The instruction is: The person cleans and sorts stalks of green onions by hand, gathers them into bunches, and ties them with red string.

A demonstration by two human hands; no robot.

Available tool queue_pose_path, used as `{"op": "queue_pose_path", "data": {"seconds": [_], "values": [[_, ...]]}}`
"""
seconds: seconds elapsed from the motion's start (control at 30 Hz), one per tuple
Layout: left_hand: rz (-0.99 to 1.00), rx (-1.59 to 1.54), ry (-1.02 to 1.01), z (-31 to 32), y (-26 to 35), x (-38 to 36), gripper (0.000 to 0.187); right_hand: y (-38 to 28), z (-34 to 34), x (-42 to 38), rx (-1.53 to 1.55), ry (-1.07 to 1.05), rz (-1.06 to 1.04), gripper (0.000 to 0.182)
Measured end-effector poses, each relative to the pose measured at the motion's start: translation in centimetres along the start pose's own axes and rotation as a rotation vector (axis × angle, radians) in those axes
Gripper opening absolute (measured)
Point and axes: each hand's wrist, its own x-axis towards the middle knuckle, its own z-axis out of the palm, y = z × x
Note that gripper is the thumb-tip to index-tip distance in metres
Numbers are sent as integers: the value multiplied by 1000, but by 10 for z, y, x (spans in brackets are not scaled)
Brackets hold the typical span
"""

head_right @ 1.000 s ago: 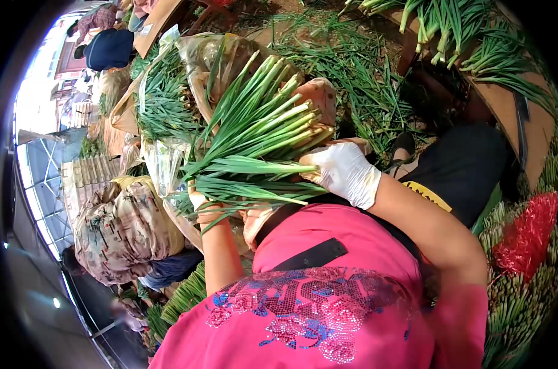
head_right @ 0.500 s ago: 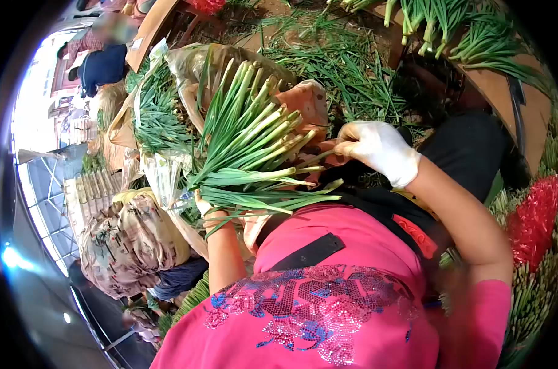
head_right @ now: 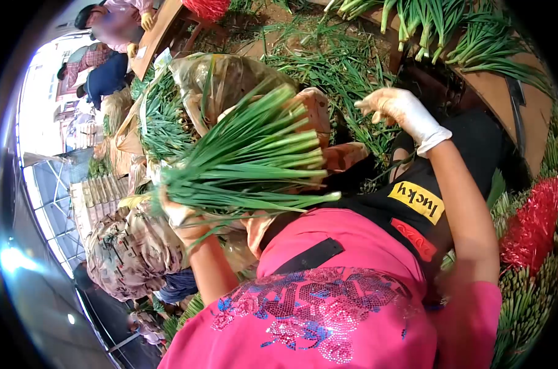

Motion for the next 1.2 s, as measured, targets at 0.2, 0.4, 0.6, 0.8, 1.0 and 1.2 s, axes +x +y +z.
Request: {"op": "queue_pose_path", "data": {"seconds": [0.2,0.4,0.6,0.8,1.0,1.2], "values": [[645,129,-357,96,130,-21,33,-10,22,21,-15,-121,-48,30],[24,66,-205,36,105,45,41,17,32,26,-225,-170,16,25],[-37,-66,3,-28,63,56,37,13,24,25,-853,-104,137,29],[98,-188,-227,-8,87,54,38,100,114,130,63,569,-310,35],[338,-185,-178,42,120,25,21,115,181,30,-300,-450,-424,31],[340,-107,-457,73,149,24,16,-8,48,-35,-1466,-268,-129,64]]}}
